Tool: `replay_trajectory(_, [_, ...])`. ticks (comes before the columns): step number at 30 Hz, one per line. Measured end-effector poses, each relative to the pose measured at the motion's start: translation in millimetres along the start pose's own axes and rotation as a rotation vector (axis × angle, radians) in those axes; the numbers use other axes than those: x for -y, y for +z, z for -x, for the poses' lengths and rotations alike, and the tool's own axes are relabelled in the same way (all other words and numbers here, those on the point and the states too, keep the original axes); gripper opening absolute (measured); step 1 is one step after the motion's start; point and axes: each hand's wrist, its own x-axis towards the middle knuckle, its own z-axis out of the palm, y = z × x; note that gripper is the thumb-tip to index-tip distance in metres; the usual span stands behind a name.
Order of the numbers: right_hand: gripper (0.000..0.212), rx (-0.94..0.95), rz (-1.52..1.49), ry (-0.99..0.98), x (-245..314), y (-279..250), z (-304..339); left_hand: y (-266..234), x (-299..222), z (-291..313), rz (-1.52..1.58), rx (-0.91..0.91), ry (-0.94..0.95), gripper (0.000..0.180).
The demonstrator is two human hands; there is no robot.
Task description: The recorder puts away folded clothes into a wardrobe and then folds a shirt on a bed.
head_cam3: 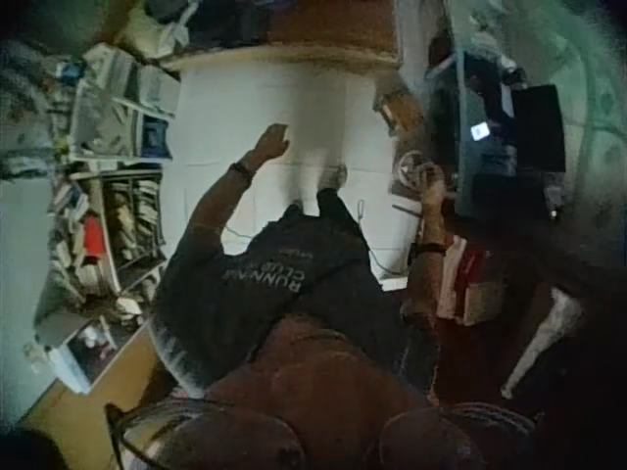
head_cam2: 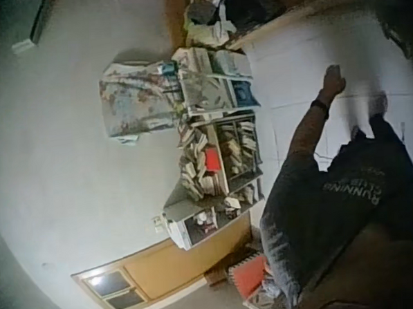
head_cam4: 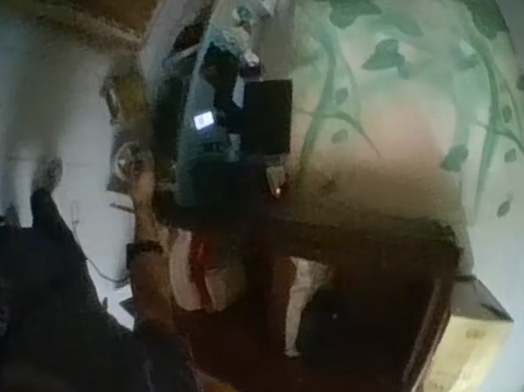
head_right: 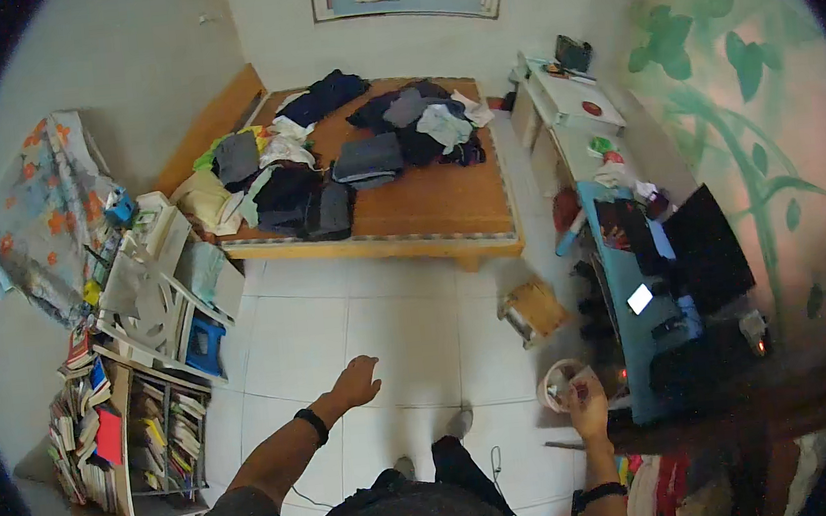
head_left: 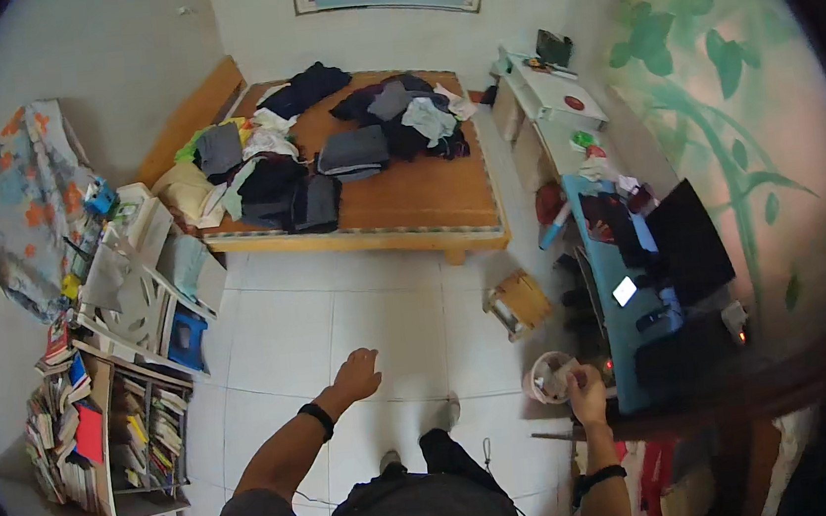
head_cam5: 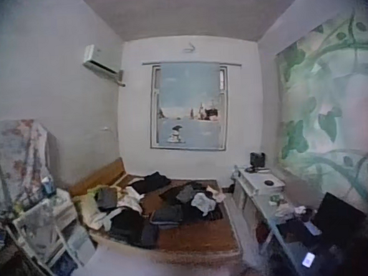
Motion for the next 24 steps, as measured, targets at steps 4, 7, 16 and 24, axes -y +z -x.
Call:
replay_trajectory(4, [0.019, 0.056, -0.106, -0.005, 3, 101, -161, -32, 76, -87, -0.010, -0.005, -0.074, 0.067])
replay_trajectory(7, [0.020, 0.143, 0.002, 0.042, 37, 195, -295, -87, 154, -154, -0.017, 0.017, -0.228, 0.068])
replay_trajectory(16, [0.022, 0.393, -0.084, -0.045, 126, 415, -598, -149, 311, -308, 0.022, -0.116, -0.395, 0.066])
replay_trajectory(24, [0.020, 0.498, -0.027, -0.179, 257, 590, -747, -203, 489, -433, 0.069, -0.210, -0.443, 0.064])
